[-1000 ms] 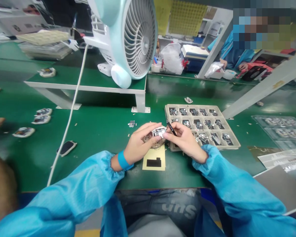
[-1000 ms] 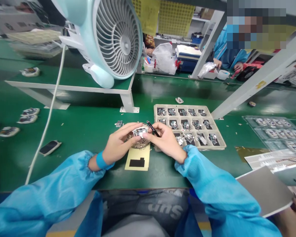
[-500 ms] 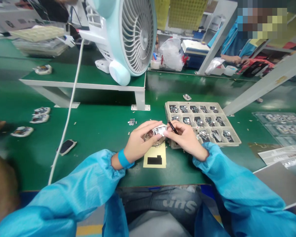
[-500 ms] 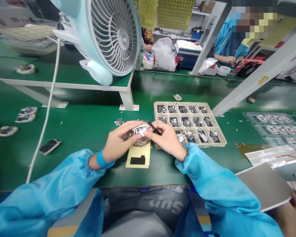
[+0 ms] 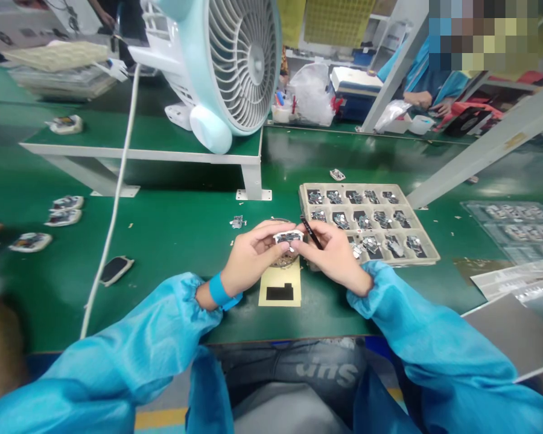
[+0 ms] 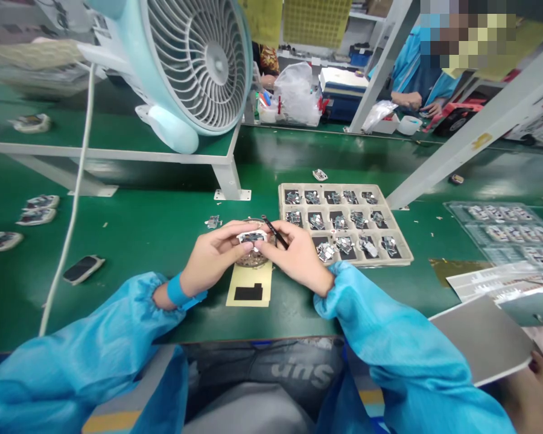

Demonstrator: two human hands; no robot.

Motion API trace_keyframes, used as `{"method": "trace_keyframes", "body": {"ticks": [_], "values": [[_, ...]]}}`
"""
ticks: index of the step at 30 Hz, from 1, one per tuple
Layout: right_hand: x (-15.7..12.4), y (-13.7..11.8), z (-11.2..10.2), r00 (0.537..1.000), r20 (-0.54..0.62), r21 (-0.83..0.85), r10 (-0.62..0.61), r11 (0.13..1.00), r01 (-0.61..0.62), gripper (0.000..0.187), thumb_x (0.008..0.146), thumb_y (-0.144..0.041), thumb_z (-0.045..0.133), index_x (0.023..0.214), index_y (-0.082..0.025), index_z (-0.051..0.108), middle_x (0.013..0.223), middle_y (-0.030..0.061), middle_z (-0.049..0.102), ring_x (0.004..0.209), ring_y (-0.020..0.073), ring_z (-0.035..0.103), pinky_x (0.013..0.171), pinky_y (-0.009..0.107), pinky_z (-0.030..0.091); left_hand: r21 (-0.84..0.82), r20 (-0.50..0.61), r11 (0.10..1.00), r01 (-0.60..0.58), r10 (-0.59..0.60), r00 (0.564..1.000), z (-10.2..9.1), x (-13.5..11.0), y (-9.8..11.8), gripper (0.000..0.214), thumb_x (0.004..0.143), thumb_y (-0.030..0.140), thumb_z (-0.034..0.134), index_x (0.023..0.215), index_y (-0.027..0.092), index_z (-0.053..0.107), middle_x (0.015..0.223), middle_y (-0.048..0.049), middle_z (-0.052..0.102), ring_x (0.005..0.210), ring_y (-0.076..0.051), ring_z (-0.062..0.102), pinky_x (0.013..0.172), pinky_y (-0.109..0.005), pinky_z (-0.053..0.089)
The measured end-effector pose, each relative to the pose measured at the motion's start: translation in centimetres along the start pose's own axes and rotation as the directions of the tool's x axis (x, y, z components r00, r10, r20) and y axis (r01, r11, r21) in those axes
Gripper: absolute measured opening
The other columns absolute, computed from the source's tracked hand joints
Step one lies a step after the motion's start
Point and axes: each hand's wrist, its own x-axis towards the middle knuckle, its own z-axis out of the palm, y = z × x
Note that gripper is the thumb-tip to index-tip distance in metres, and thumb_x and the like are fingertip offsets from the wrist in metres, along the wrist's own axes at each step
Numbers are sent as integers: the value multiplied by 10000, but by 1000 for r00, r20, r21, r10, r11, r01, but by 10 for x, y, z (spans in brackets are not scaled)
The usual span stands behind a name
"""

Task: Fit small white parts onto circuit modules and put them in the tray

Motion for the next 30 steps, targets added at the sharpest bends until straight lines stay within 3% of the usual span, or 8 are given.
{"method": "trace_keyframes", "body": {"ticks": [5,8,11,14,19,23,27,30], "values": [[-1,0,0,1000,18,-40,22,999,-21,324,740,-426,847,910,-180,724,730,-9,629,600,113,470,546,256,387,15,-33,999,31,-31,999,0,-2,-3,316,874,280,782,1177,195,750,1261,-121,710,1145,-249,705,1028,-398,588],[-2,-2,0,1000,-3,-48,10,999,-11,314,748,-428,844,892,-180,716,713,-13,616,607,116,482,557,257,400,192,-33,980,49,-43,999,-1,-4,-3,311,913,315,739,1199,195,744,1267,-114,726,1170,-262,696,1062,-416,562],[-3,-4,3,1000,-7,-48,11,999,-11,326,751,-453,840,877,-185,703,715,-11,618,624,124,505,577,262,425,344,-60,939,-4,26,998,-1,-7,0,271,920,325,728,1155,195,768,1196,-93,760,1144,-265,704,1079,-422,546],[-4,-7,7,1000,-21,-26,-6,1000,5,359,733,-492,843,862,-190,698,752,2,643,670,140,544,622,274,464,353,-107,934,-51,94,990,1,-11,2,248,908,320,743,1117,193,781,1139,-76,778,1088,-257,724,1049,-409,566],[-7,-9,14,999,-42,9,-32,999,32,345,756,-502,818,825,-188,692,744,8,643,685,148,556,638,280,479,358,-194,934,-25,100,976,7,-19,3,256,905,306,748,1139,206,782,1134,-60,781,1046,-245,736,980,-366,595],[-6,-6,14,996,-67,-23,-58,998,56,350,777,-519,801,839,-191,696,761,16,657,702,162,579,660,298,501,450,-197,892,-43,146,970,6,-19,4,229,901,294,749,1113,217,788,1103,-50,787,1019,-243,736,969,-367,588],[0,-3,1,982,13,-221,-189,957,187,291,848,-483,760,916,-201,733,832,34,701,784,188,636,734,328,530,540,-137,836,-94,198,970,1,-10,5,208,913,273,721,1104,212,780,1108,-51,785,1020,-238,730,978,-375,578],[3,-3,-9,923,47,-365,-383,853,373,326,851,-428,779,1099,-222,738,1006,71,733,933,226,670,871,390,546,649,-45,738,-183,277,960,-3,-5,5,191,924,244,686,1093,213,770,1095,-54,782,1008,-233,718,966,-385,567]]}}
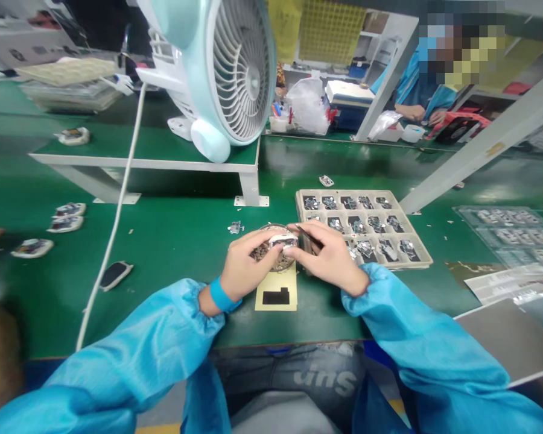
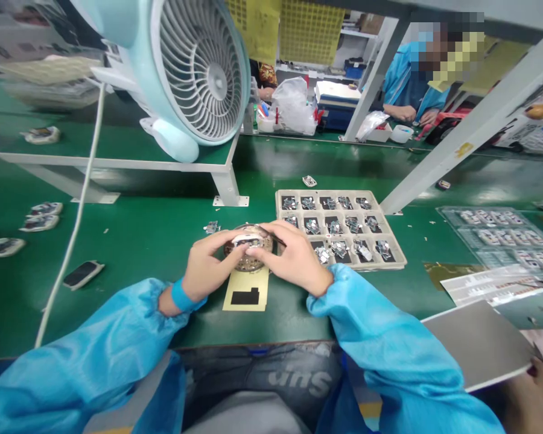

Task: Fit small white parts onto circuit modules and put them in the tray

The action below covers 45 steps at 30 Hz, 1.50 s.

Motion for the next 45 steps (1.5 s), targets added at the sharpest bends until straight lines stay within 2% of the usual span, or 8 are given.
{"method": "trace_keyframes", "body": {"ticks": [8,21,24,26,32,35,40,45], "values": [[-6,12,2,961,-22,-84,-277,958,274,129,928,-249,700,1049,-228,741,894,61,700,817,186,652,727,343,553,115,83,989,-95,86,993,-4,2,-3,170,922,199,665,1072,220,742,978,-35,750,932,-214,642,856,-363,513],[-10,16,7,949,152,-269,-276,913,308,191,989,-210,582,1129,-232,710,1024,72,698,940,175,684,799,304,576,198,147,977,-74,45,988,-10,3,-2,155,913,206,625,1023,204,735,900,-48,694,919,-225,605,826,-357,485],[-8,17,5,951,161,-219,-264,930,296,150,986,-221,593,1105,-220,685,1018,65,694,930,176,681,784,305,578,255,160,967,23,-66,985,-20,13,-6,135,886,226,620,962,204,730,873,-46,695,881,-224,618,791,-343,474],[-6,20,5,965,134,-232,-226,939,253,130,987,-235,599,1089,-213,677,1019,65,696,925,181,681,789,314,575,339,79,918,205,-245,966,-37,28,-21,121,838,275,655,909,198,715,816,-35,693,783,-216,621,695,-323,448],[-3,23,7,976,206,-437,-63,887,150,222,1020,-259,535,1161,-221,702,1082,75,715,984,215,692,821,346,556,461,-244,631,624,-585,773,-103,72,-121,235,816,381,682,892,165,736,819,-61,733,773,-241,669,666,-305,453],[-4,22,9,982,170,-419,-79,896,144,221,1018,-279,544,1147,-219,713,1060,71,718,963,205,689,824,339,550,464,-325,631,622,-532,782,-116,78,-157,391,885,436,641,1123,134,708,963,-110,756,950,-292,697,834,-348,510],[-6,18,6,987,100,-352,-129,923,156,204,1000,-283,571,1103,-193,722,1008,69,709,931,198,678,828,338,549,523,-411,636,567,-395,822,-120,74,-177,655,900,503,635,1436,143,527,1217,-148,716,1057,-315,694,954,-400,524],[-2,14,-5,987,-16,-225,-160,962,152,194,1010,-273,548,1028,-183,718,967,71,701,907,187,660,838,342,542,590,-329,601,539,-431,840,-126,83,-179,472,936,404,554,1292,123,683,1215,-153,729,1153,-311,669,1027,-394,493]]}}
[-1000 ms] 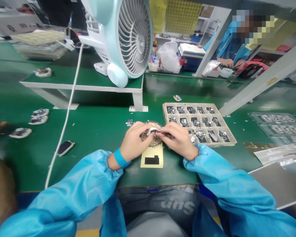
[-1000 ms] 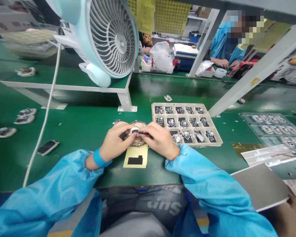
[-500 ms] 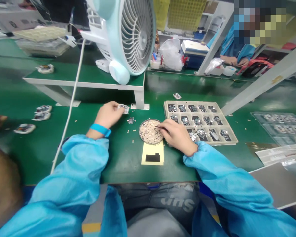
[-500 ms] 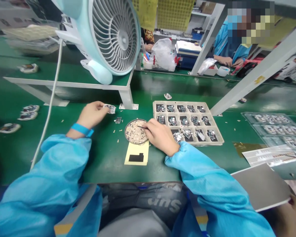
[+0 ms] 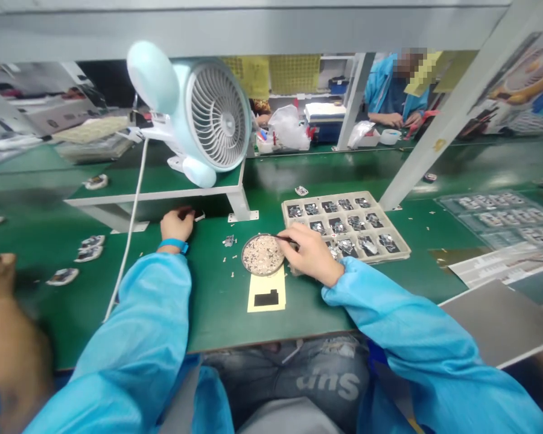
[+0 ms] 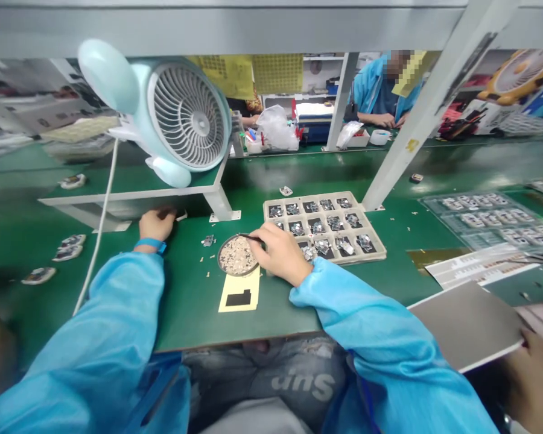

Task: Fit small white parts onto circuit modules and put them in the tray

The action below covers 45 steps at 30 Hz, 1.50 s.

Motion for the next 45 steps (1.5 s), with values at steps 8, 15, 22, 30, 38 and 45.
{"method": "trace_keyframes", "body": {"ticks": [8,15,22,30,38,45], "values": [[1,5,-6,1000,-21,100,-3,995,5,180,998,-287,569,924,-182,696,884,54,665,831,178,622,765,343,509,98,60,994,53,-59,996,-13,11,29,554,849,547,633,1163,101,729,1110,-210,737,1141,-413,645,1003,-487,475],[1,-1,-19,996,-70,114,-58,991,65,310,1045,-312,500,777,-188,596,760,25,571,713,144,512,680,313,435,97,-102,979,177,-167,981,-30,-23,65,510,892,475,577,1186,64,640,1190,-260,669,1196,-467,591,993,-622,431],[-2,-9,-21,983,-54,-36,-174,984,173,446,1042,-356,496,627,-194,508,632,4,518,593,122,433,580,306,323,-268,206,868,-419,476,855,-26,-104,169,396,904,549,586,768,195,700,736,-27,708,698,-203,628,683,-320,458],[-5,-8,-20,915,301,-34,-267,956,290,456,970,-428,581,574,-207,539,579,2,605,557,136,535,550,300,323,-279,386,873,-401,484,785,67,-15,284,562,668,473,867,1080,113,739,1152,-191,737,1043,-320,680,938,-370,496],[-2,7,-31,893,422,17,-155,986,163,317,828,-284,711,564,-202,556,583,-3,618,564,135,540,586,288,408,-304,464,927,-218,344,816,103,8,281,505,504,306,977,910,112,749,1093,-197,737,1178,-385,640,1060,-426,452],[3,15,-24,919,393,375,12,911,-172,268,925,-402,692,833,-157,750,789,51,752,680,145,654,639,283,525,-532,439,846,-33,309,843,36,-49,232,624,721,150,810,1284,119,543,1099,-156,732,904,-228,707,737,-332,559]]}}
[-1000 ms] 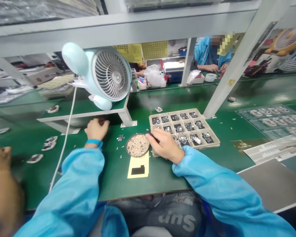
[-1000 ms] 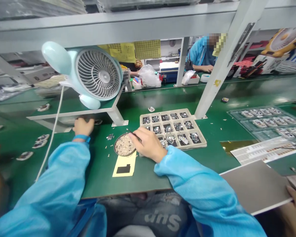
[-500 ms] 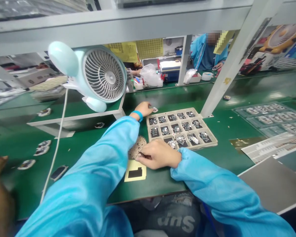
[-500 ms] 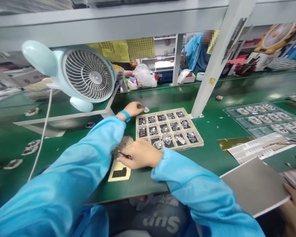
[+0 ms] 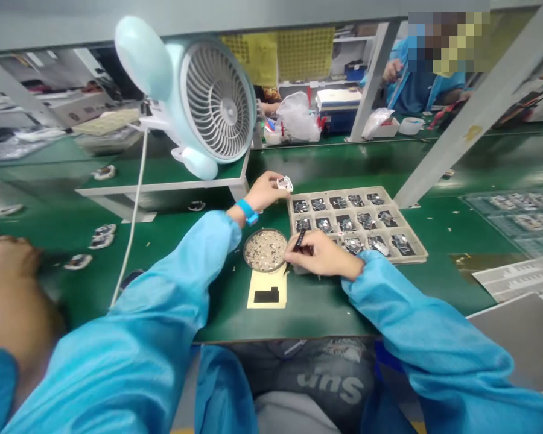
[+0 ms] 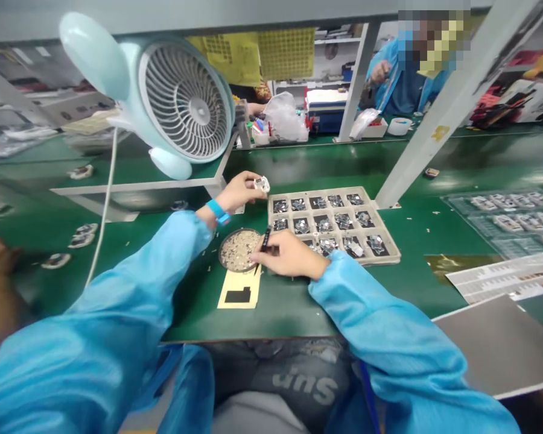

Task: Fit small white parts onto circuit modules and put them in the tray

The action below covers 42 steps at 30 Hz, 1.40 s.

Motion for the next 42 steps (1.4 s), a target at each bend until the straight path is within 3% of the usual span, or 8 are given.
{"method": "trace_keyframes", "body": {"ticks": [2,4,8,14,24,29,34,42], "values": [[1,-1,4,994,-88,51,71,996,-66,258,911,-411,710,889,-161,769,841,60,772,705,148,676,644,282,543,-270,101,963,0,28,994,-12,-50,-13,667,701,111,799,1306,169,526,1023,-103,747,810,-186,702,661,-282,538],[0,-2,10,984,-134,56,116,992,-109,256,888,-421,737,902,-167,766,788,41,759,625,132,646,581,267,525,-537,203,838,97,17,979,-21,-95,-28,689,630,104,845,1253,169,557,959,-75,745,810,-182,709,710,-286,561],[-5,-5,20,999,-53,-22,4,1000,-5,189,871,-376,770,902,-190,765,828,36,754,716,152,673,695,305,563,-629,273,759,170,11,962,-26,-145,-46,597,674,206,888,1200,171,608,990,-73,750,833,-166,713,714,-252,570],[-5,-7,25,998,8,-120,-69,990,70,98,898,-309,747,922,-214,751,899,47,767,863,192,708,868,377,573,-579,135,812,68,13,991,-17,-149,-50,292,781,335,825,937,140,673,863,-65,742,659,-122,660,528,-197,524],[-7,-11,23,999,44,-79,-5,997,9,83,915,-304,727,927,-223,741,911,51,758,875,199,704,857,388,576,-556,125,831,11,71,990,-7,-157,-53,195,782,193,750,959,146,682,861,-71,755,708,-161,716,581,-238,584],[-5,-12,19,978,-198,109,61,993,-40,129,903,-341,742,878,-219,712,855,57,747,794,199,714,752,381,600,-549,123,836,20,57,991,-5,-156,-55,180,789,183,738,960,167,686,892,-73,768,750,-178,735,617,-260,596],[-5,-8,18,943,-327,-8,-55,998,56,65,896,-288,740,882,-231,710,852,61,749,808,213,713,796,418,590,-558,139,828,60,22,990,-5,-156,-54,180,793,190,740,965,168,690,886,-70,772,768,-186,740,654,-284,615],[-7,-9,25,991,12,-199,-137,971,137,94,868,-255,771,942,-268,714,882,26,758,862,219,693,892,448,526,-531,110,847,-5,75,991,-6,-157,-53,153,810,169,716,960,161,685,888,-62,757,771,-167,727,644,-257,585]]}}
